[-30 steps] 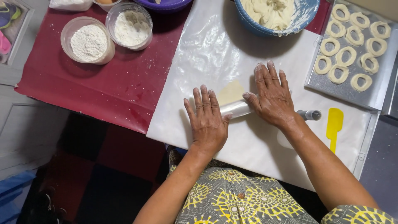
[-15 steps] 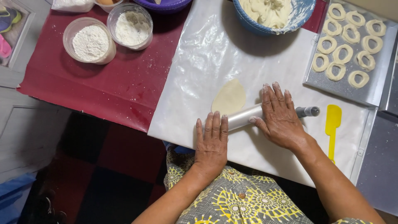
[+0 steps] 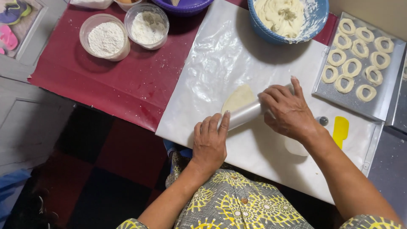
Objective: The person is preparing doughnut dough by rolling it out and using a cutter to create the circular shape.
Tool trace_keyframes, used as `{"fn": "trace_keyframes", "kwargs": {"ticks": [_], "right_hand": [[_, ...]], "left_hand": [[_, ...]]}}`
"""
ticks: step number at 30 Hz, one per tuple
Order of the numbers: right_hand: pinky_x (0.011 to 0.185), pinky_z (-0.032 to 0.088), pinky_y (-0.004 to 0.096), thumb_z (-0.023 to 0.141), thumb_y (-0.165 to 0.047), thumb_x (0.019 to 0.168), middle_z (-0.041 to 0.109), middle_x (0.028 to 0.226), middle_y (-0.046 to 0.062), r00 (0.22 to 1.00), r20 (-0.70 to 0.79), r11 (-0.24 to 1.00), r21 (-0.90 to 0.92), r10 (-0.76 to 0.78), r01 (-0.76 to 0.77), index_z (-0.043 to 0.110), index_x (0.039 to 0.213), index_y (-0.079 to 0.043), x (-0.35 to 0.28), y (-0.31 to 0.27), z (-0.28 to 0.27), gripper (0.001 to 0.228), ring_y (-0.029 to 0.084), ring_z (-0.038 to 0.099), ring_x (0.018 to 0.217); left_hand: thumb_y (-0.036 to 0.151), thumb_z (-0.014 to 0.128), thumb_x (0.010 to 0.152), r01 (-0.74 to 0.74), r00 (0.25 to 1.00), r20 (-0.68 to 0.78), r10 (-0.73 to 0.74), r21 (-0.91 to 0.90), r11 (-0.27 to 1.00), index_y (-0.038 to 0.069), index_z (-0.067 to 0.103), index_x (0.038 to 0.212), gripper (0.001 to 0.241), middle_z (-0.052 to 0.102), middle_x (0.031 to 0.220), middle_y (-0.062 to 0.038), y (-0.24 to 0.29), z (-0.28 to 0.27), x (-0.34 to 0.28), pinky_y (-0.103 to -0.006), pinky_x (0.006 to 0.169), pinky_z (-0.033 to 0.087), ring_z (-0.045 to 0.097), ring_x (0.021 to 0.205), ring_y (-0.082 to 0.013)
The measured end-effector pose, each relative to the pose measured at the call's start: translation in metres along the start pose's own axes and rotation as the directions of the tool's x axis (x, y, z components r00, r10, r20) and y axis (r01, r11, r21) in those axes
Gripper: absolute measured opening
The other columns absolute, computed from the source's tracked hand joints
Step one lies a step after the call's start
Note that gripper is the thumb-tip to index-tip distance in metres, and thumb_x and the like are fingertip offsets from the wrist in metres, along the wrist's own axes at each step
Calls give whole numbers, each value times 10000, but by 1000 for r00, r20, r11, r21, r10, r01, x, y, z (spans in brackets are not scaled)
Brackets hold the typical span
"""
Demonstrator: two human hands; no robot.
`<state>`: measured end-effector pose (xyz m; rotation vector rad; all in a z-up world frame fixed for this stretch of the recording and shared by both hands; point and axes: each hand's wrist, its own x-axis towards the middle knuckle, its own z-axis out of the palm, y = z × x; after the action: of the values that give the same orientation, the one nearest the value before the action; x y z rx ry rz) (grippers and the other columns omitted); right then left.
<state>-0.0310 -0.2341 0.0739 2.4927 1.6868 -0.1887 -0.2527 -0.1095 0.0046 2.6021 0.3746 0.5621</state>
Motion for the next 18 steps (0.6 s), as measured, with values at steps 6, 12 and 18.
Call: {"fn": "trace_keyframes", "kwargs": {"ticks": [6, 12, 18], "right_hand": [[1226, 142, 620, 747, -202, 720, 549, 1438, 75, 990, 81, 994, -9, -112, 113, 533, 1404, -133, 18, 4, 10, 720, 252, 425, 1430], [1255, 112, 552, 509, -447, 1000, 384, 1622, 161, 993, -68, 995, 43, -91, 94, 371, 1559, -48, 9, 19, 54, 700, 331, 281, 1538], [1267, 37, 556, 394, -466, 1023, 260, 1675, 204, 983, -131, 982, 121, -126, 142, 258, 1604, 40, 45, 16, 58, 782, 361, 135, 1578]], "left_hand": [[175, 594, 936, 116, 990, 82, -118, 30, 993, -82, 396, 1516, 664, 438, 1480, -259, 3, 4, -3, -575, 1112, 306, 414, 1363, -397], [366, 599, 972, 100, 975, 188, -114, 82, 992, -117, 276, 1551, 821, 192, 1665, -309, 24, 21, 1, -611, 1252, 97, 125, 1572, -431], [424, 596, 970, 167, 964, 187, -187, 118, 979, -103, 261, 1574, 869, 171, 1676, -299, 5, 35, 11, -604, 1261, 89, 102, 1582, -414]]}}
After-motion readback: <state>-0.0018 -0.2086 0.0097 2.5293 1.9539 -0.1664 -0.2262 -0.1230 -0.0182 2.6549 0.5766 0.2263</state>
